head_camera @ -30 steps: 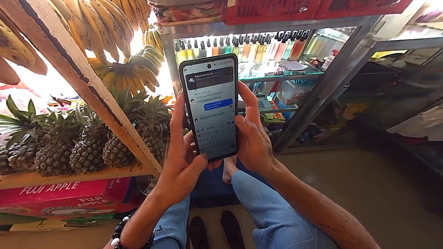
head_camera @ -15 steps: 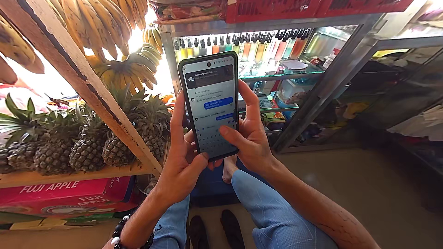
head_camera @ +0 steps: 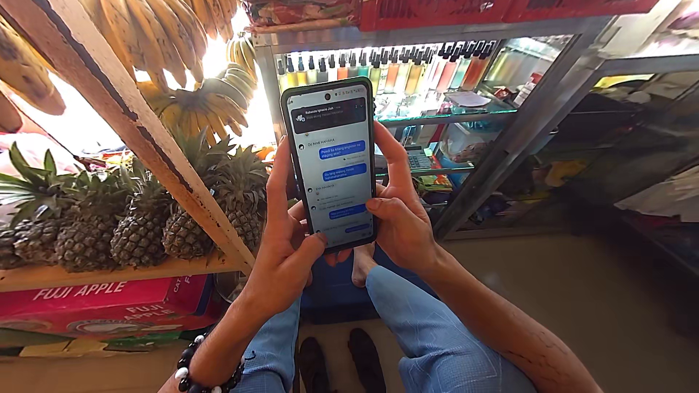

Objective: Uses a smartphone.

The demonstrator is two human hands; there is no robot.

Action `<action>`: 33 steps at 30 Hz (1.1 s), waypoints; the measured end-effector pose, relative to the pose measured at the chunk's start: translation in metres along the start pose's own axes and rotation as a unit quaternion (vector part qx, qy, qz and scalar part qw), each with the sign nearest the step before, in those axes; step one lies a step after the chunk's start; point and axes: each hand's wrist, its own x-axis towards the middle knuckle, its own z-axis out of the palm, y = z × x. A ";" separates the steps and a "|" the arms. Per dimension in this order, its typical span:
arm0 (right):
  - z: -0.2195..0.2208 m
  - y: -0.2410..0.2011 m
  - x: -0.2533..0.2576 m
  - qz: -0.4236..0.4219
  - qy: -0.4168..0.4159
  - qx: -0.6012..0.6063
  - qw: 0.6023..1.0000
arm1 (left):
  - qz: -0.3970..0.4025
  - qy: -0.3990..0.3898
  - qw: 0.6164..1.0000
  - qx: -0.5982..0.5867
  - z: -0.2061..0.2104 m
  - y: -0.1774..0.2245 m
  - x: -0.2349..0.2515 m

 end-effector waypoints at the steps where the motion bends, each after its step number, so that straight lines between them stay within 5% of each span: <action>1: 0.000 0.000 0.000 0.001 0.001 -0.002 1.000 | -0.001 0.000 1.000 0.003 0.000 0.000 0.000; 33: -0.001 -0.001 0.000 0.002 -0.016 0.004 1.000 | -0.006 0.002 1.000 -0.009 -0.001 -0.001 -0.001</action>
